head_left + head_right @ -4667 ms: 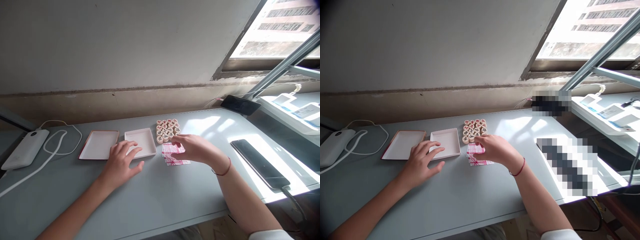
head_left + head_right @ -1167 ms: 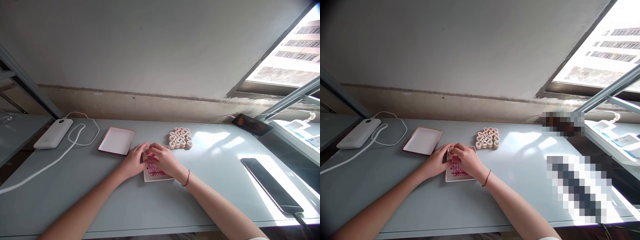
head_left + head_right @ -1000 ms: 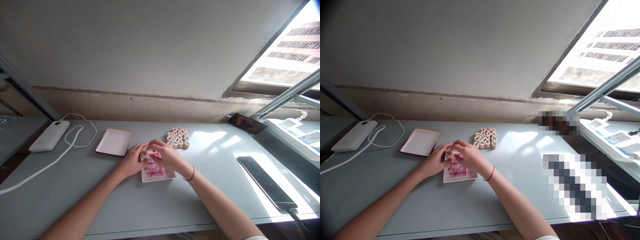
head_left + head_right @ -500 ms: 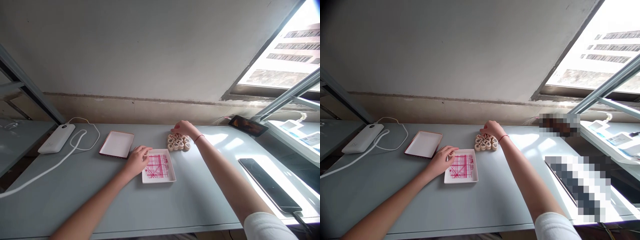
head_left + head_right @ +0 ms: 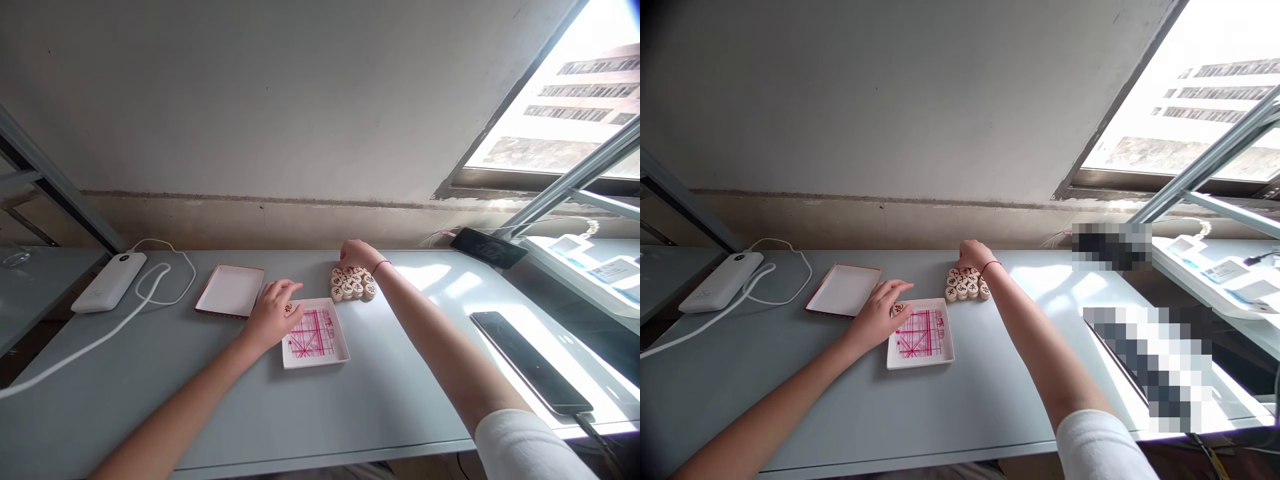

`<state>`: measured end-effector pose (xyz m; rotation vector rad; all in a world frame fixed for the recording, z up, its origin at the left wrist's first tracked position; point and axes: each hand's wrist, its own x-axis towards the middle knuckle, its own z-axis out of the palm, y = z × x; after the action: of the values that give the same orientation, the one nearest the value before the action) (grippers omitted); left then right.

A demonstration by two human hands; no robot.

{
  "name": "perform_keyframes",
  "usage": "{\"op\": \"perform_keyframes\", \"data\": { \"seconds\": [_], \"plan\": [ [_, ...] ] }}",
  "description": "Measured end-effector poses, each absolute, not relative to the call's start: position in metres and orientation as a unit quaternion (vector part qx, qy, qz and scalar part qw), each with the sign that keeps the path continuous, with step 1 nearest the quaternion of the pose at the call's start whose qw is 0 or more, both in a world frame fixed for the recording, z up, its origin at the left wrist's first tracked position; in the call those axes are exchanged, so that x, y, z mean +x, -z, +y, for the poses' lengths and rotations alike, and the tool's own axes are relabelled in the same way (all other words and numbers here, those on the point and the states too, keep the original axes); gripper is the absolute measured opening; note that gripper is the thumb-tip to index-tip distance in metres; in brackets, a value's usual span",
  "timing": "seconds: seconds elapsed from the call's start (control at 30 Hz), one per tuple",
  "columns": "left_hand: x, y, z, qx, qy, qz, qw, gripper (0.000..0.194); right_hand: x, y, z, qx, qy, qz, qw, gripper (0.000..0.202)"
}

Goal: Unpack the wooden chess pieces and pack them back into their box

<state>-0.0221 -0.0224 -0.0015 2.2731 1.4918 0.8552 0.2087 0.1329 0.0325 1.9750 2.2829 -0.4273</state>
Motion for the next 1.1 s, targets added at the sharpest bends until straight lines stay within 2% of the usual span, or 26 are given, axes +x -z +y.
{"op": "perform_keyframes", "data": {
  "seconds": [0.1, 0.2, 0.27, 0.33, 0.37, 0.43, 0.53, 0.63, 0.73, 0.87, 0.97, 1.1],
  "plan": [
    [-0.02, -0.007, -0.02, 0.792, -0.313, 0.509, 0.125, 0.032, 0.204, -0.041, 0.123, 0.652, 0.119, 0.749, 0.0, 0.025],
    [-0.017, -0.01, -0.019, 0.794, -0.335, 0.501, 0.084, 0.037, 0.193, -0.05, 0.092, 0.623, 0.129, 0.765, -0.099, 0.031],
    [-0.014, -0.008, -0.02, 0.802, -0.342, 0.487, 0.058, 0.043, 0.184, -0.053, 0.065, 0.542, 0.281, 0.759, -0.226, 0.026],
    [-0.01, -0.006, -0.022, 0.811, -0.345, 0.468, 0.058, 0.043, 0.175, -0.051, 0.038, 0.446, 0.463, 0.717, -0.27, 0.027],
    [-0.008, -0.006, -0.024, 0.815, -0.347, 0.459, 0.065, 0.041, 0.172, -0.05, 0.027, 0.416, 0.516, 0.693, -0.283, 0.026],
    [-0.005, -0.004, -0.028, 0.818, -0.353, 0.447, 0.079, 0.035, 0.169, -0.044, 0.011, 0.387, 0.586, 0.643, -0.305, 0.028],
    [-0.004, -0.001, -0.034, 0.81, -0.372, 0.445, 0.084, 0.028, 0.172, -0.035, 0.002, 0.398, 0.622, 0.589, -0.33, 0.035],
    [-0.005, 0.003, -0.036, 0.795, -0.381, 0.461, 0.099, 0.019, 0.18, -0.026, 0.002, 0.429, 0.607, 0.571, -0.349, 0.035],
    [-0.005, 0.007, -0.034, 0.799, -0.341, 0.482, 0.112, 0.01, 0.186, -0.018, 0.004, 0.459, 0.561, 0.584, -0.365, 0.036],
    [-0.005, 0.007, -0.029, 0.823, -0.26, 0.496, 0.094, 0.009, 0.186, -0.009, 0.002, 0.447, 0.465, 0.671, -0.365, 0.027],
    [-0.008, 0.006, -0.026, 0.82, -0.245, 0.511, 0.082, 0.005, 0.18, -0.005, -0.005, 0.433, 0.372, 0.746, -0.342, 0.02],
    [-0.021, 0.009, -0.024, 0.812, -0.253, 0.505, 0.145, 0.028, 0.169, -0.002, -0.015, 0.426, 0.241, 0.822, -0.289, 0.013]
  ]
}}
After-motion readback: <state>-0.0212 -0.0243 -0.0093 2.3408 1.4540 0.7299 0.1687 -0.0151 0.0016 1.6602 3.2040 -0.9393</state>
